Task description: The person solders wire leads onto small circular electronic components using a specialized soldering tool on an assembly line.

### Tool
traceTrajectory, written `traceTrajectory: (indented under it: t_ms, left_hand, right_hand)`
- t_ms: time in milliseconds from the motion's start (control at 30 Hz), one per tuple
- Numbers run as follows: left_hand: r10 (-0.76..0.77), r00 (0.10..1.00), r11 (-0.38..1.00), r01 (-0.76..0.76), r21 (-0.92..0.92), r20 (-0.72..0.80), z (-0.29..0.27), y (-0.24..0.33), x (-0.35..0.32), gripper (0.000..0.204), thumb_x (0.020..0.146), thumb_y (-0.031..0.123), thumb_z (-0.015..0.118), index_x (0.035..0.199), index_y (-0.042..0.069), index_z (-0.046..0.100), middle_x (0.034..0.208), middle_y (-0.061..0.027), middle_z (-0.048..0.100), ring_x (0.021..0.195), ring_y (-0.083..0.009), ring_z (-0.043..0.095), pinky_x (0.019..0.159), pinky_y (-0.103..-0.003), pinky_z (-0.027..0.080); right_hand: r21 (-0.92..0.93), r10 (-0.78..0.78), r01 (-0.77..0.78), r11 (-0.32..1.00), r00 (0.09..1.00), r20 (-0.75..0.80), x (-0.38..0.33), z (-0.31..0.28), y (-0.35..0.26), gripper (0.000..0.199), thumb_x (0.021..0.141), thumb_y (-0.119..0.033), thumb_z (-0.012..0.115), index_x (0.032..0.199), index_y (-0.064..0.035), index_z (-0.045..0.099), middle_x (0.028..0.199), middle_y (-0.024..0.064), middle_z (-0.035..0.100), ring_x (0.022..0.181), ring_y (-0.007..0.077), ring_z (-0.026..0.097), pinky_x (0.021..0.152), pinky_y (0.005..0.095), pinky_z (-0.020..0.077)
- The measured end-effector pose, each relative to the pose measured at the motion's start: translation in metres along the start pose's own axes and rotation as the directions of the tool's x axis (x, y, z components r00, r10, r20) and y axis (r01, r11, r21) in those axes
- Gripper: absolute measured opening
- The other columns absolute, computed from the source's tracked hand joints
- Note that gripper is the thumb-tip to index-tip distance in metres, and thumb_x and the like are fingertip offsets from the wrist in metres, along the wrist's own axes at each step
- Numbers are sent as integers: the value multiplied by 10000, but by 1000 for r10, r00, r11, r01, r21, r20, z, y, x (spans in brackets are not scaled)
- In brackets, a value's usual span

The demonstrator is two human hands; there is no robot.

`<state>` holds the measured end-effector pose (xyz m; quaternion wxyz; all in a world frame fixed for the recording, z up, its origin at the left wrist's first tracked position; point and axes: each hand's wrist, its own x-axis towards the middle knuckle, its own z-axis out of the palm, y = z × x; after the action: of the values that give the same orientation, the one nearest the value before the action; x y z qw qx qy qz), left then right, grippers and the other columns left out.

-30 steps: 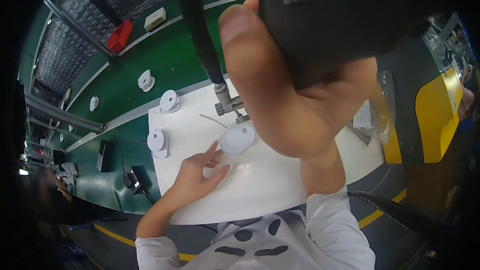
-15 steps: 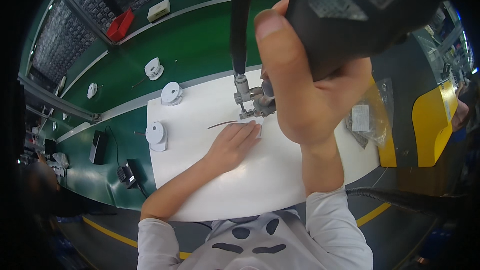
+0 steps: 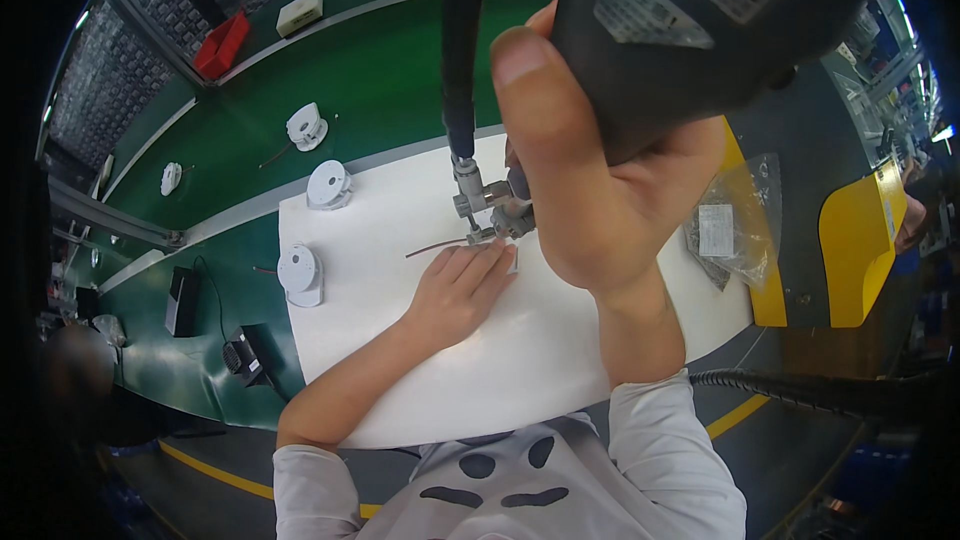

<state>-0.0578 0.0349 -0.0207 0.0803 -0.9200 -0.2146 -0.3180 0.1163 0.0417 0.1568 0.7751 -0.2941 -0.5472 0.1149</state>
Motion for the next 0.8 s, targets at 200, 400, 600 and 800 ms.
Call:
traceTrajectory:
  t_ms: [200, 400, 600, 800]
  left_hand:
    - [3, 1000, 1000, -4, 24, 29, -1, -1, 0, 367, 811, 124, 763, 1138, -25, 686, 1165, -117, 653, 958, -219, 622, 725, -333, 507]
    - [-17, 1000, 1000, 17, -20, 1, 0, -1, -1, 350, 802, 112, 751, 1120, -22, 694, 1187, -122, 658, 1016, -241, 640, 781, -345, 538]
    - [125, 992, 958, -121, -261, -1, -7, -6, 4, 286, 805, 57, 730, 1087, 7, 720, 1222, -102, 670, 1149, -283, 641, 811, -345, 556]
    - [75, 997, 983, -72, -171, 9, -9, -4, 1, 285, 793, 65, 742, 1077, 40, 731, 1225, -110, 663, 1175, -287, 634, 815, -346, 559]
  right_hand:
    - [37, -1, 2, 999, 1000, -19, -5, 7, 4, 221, 878, -140, 695, 1011, 35, 666, 676, 81, 649, 470, 113, 585, 440, 221, 446]
    - [61, 19, -17, 998, 999, -28, -6, 3, 4, 196, 860, -110, 703, 995, 24, 659, 688, 78, 648, 475, 120, 579, 447, 246, 459]
    - [-80, 41, -58, 995, 979, -198, 9, -21, -27, 334, 831, -201, 630, 1033, 62, 591, 678, 99, 535, 564, 144, 505, 563, 309, 477]
    - [-191, -31, -14, 981, 972, -234, 9, -10, -21, 300, 829, -159, 654, 1020, 68, 606, 688, 113, 586, 517, 141, 519, 534, 284, 479]
